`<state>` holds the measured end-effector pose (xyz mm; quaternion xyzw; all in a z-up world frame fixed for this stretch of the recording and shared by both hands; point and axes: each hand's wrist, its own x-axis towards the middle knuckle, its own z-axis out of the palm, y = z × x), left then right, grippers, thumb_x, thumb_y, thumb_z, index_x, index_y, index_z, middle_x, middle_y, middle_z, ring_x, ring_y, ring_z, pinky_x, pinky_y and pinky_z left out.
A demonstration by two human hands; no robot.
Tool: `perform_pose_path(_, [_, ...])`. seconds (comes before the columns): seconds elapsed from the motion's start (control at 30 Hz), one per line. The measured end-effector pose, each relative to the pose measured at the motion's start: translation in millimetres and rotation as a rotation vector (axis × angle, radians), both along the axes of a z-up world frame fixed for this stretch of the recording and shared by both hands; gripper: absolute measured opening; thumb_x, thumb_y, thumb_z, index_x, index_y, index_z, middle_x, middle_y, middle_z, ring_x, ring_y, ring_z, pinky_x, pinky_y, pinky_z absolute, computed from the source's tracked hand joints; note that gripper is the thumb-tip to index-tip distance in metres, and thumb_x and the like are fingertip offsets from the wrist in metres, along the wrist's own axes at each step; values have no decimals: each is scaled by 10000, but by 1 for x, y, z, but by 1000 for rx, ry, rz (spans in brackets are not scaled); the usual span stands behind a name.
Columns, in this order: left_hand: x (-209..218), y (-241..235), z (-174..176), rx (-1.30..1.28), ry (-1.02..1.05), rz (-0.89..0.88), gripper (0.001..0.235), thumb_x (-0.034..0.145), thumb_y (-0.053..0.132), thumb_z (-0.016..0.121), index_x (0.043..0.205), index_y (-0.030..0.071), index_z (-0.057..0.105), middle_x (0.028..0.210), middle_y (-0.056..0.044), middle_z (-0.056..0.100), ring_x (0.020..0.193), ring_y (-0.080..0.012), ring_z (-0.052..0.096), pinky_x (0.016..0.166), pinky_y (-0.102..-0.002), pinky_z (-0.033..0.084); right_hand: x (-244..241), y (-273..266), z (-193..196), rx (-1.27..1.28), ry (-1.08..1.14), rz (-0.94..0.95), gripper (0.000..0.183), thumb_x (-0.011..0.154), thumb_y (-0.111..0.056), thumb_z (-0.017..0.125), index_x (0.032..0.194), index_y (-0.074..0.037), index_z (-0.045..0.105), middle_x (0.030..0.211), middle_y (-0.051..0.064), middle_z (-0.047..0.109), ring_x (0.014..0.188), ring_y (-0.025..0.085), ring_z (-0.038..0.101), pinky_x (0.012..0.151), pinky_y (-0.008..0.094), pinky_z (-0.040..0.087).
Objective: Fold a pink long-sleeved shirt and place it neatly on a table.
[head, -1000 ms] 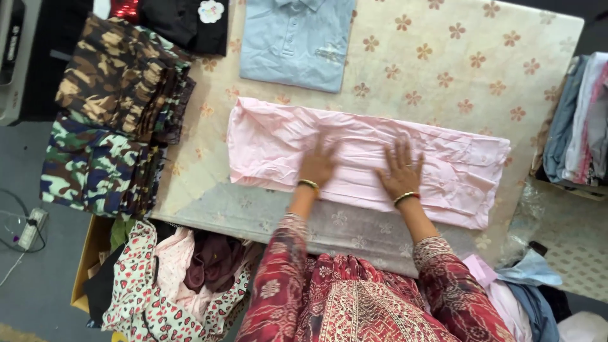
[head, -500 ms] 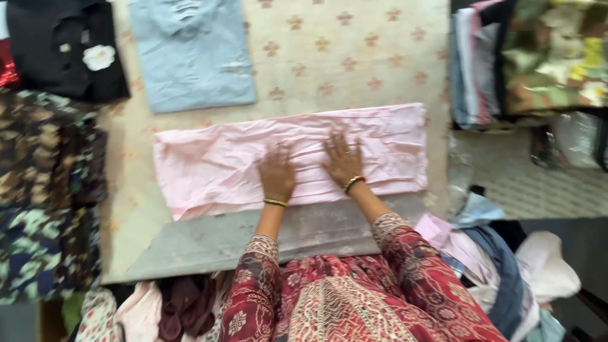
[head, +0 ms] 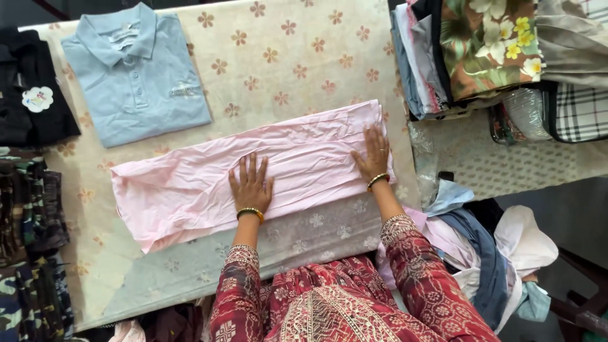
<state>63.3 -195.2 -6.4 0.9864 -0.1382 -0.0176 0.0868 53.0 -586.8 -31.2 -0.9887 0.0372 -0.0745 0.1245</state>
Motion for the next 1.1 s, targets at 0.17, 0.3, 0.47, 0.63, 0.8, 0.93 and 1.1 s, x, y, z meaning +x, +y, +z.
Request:
perform_pose_path(0.17, [-2, -9, 1, -100, -131, 33, 621, 983, 422, 528, 1576, 302, 384, 1693, -6, 253, 1558, -257, 209, 1215, -613, 34, -8, -40, 6, 357, -72, -428, 1149, 643, -359, 959, 1599, -135, 363, 1548, 157, 496, 1398, 340, 497, 1174, 454, 395])
perform_pose_path(0.3, [-13, -88, -29, -117, -166, 101, 599, 901, 214, 559, 1496, 258, 502, 1572, -28, 431, 1409, -278, 433, 1180, -570, 209, 10, -50, 14, 342, -63, -380, 1141, 517, -263, 1008, 1484, -37, 447, 1408, 237, 555, 1276, 390, 543, 1044, 430, 466])
perform_pose_path(0.47, [-8, -198, -13, -1363, 635, -35, 505, 993, 200, 573, 1494, 176, 522, 1396, -87, 596, 1112, -206, 630, 952, -348, 537, 27, -60, 21, 719, 300, -461, 799, 546, -180, 964, 1264, -68, 633, 1120, 119, 766, 1012, 259, 741, 900, 379, 574])
perform_pose_path(0.63, [13, -219, -34, -1511, 841, 69, 595, 1033, 447, 475, 1599, 297, 374, 1564, -53, 505, 1252, -188, 543, 984, -413, 471, 25, -66, 15, 700, 304, -211, 714, 614, -226, 948, 1245, -79, 650, 1125, 133, 766, 1011, 284, 737, 890, 395, 575])
perform_pose_path(0.8, [20, -195, 0, -1594, 1139, 238, 725, 927, 720, 383, 1579, 421, 282, 1610, 8, 421, 1258, -176, 539, 963, -468, 484, 22, 6, 63, 331, 335, -184, 592, 798, -329, 838, 1285, -91, 598, 1095, 181, 727, 972, 390, 701, 833, 489, 561])
perform_pose_path(0.93, [20, -169, 18, -1933, 1236, 324, 754, 933, 690, 378, 1564, 279, 340, 1557, -15, 441, 1270, -222, 541, 995, -470, 511, 16, 93, 76, 228, 173, -11, 588, 825, -264, 720, 1369, -128, 540, 1200, 193, 660, 932, 420, 681, 778, 520, 556])
perform_pose_path(1.1, [14, -150, -83, -2134, 1197, 437, 603, 1064, 516, 510, 1466, 67, 486, 1397, -134, 607, 1238, -259, 613, 1057, -408, 512, 0, 138, 64, 217, 293, 68, 557, 893, -191, 640, 1437, -137, 533, 1119, 194, 649, 934, 403, 678, 763, 515, 561])
